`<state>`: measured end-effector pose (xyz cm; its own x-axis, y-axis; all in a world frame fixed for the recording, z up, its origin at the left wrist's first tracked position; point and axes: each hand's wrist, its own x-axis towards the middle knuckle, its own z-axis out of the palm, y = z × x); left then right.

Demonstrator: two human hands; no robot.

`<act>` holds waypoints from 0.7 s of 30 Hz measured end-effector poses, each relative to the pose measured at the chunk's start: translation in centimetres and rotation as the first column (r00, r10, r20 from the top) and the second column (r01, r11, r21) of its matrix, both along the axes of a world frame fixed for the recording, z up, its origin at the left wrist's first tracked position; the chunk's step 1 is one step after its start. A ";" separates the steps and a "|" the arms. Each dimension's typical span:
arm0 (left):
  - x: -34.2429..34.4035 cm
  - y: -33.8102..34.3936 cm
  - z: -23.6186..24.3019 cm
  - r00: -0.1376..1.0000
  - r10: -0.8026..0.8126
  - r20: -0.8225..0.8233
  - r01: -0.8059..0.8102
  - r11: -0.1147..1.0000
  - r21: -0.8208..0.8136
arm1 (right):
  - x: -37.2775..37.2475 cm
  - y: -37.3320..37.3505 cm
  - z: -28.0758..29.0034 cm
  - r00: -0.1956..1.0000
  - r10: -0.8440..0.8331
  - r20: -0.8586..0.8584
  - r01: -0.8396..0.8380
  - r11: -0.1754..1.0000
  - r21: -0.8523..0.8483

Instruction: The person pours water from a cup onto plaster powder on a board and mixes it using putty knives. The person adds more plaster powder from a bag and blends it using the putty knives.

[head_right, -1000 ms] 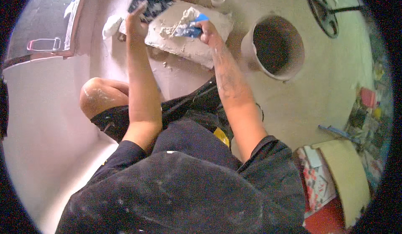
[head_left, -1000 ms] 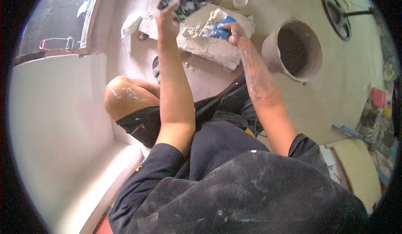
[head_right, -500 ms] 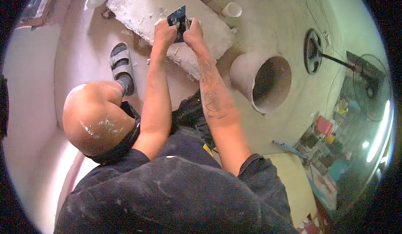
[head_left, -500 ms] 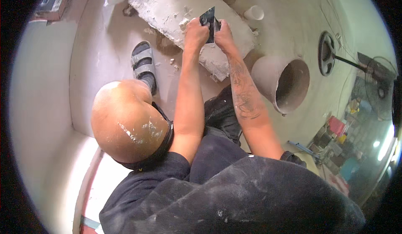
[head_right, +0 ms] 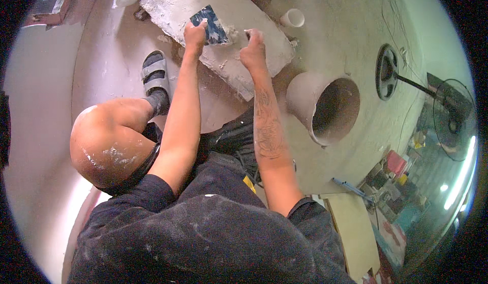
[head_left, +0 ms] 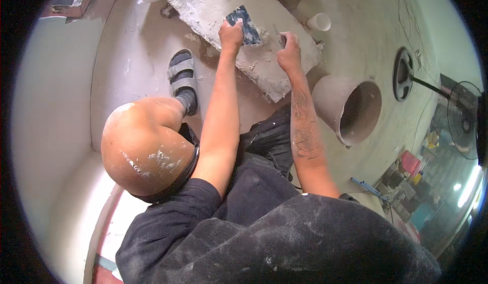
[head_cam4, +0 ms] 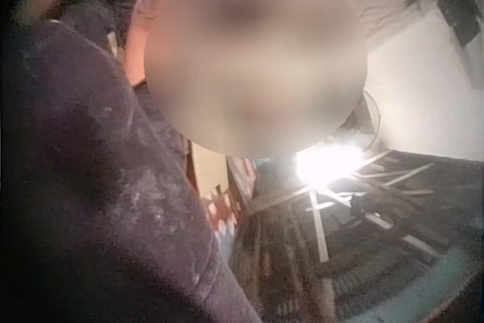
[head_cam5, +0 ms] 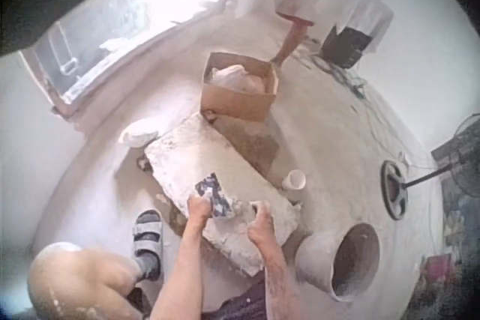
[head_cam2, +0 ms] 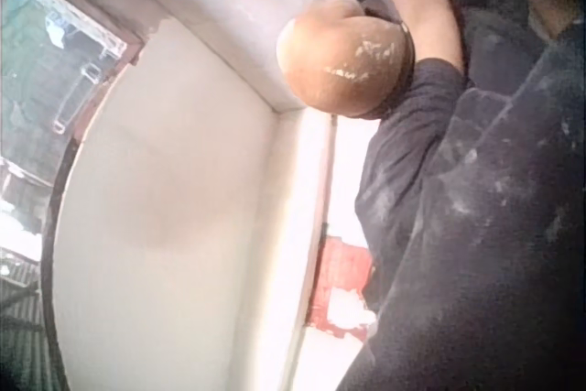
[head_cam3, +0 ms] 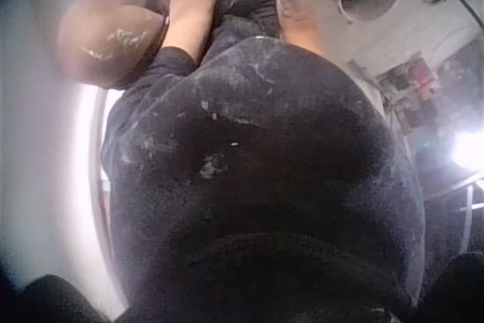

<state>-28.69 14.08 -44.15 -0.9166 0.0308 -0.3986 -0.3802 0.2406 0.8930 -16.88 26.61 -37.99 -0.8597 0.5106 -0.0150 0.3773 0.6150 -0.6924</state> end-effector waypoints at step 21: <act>1.2 -4.1 5.9 0.782 0.600 -0.170 -0.495 0.763 0.415 | 5.0 -8.7 -10.5 0.945 0.289 0.153 -0.322 0.741 0.589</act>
<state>-27.49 10.02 -38.23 -0.8828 -0.4306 -0.1876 -0.0780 -0.2595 0.9626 -11.83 17.96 -48.45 -0.9777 0.1389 0.1573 0.1191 0.9844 -0.1291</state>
